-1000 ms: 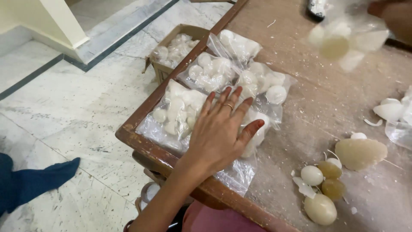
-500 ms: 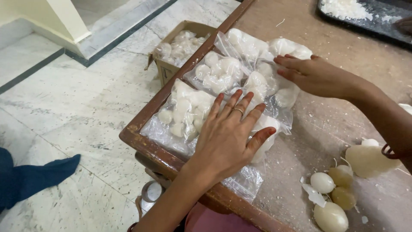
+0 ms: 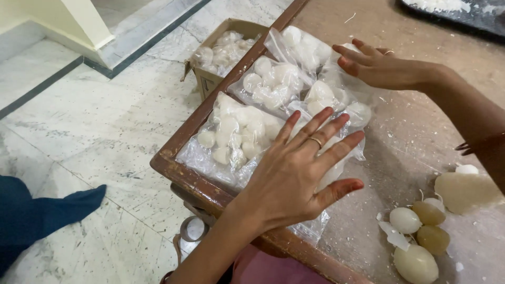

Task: The person gathers loose molded candles from a wooden tray and packs them into clear plastic bags, pressing the bags closed and stacking the filled bags on the tray. They continue filling and arranging bags of candles across the work surface.

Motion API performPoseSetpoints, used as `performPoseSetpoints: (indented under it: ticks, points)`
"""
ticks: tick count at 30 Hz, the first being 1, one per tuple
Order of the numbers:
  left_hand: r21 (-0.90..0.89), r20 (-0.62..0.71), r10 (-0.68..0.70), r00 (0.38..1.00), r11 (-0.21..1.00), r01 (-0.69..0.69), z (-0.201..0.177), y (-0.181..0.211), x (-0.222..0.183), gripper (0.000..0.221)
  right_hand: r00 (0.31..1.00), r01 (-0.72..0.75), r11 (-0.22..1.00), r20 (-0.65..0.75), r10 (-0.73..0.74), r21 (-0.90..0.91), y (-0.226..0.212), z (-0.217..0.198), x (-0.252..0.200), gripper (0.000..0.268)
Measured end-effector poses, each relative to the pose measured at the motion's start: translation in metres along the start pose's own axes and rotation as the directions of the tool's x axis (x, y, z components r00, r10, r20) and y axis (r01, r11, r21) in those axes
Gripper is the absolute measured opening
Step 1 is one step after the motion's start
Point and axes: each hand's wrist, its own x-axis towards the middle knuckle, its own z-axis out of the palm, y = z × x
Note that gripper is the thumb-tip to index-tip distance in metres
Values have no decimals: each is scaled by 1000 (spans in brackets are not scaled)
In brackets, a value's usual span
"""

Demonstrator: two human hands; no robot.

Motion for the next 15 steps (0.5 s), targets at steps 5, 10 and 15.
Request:
performPoseSetpoints:
  ticks: [5,10,15]
  points:
    - [67,83,46,995,996,-52,7,-2,4,71,1000,-14,997,-13,14,-78,8,16,-1,91]
    - [48,103,49,994,997,-54,1,-2,4,66,990,7,996,-143,-20,-92,16,26,-1,88]
    - [49,130,36,991,998,-43,-1,-1,7,68,967,78,992,-236,-101,-102,14,8,-81,86]
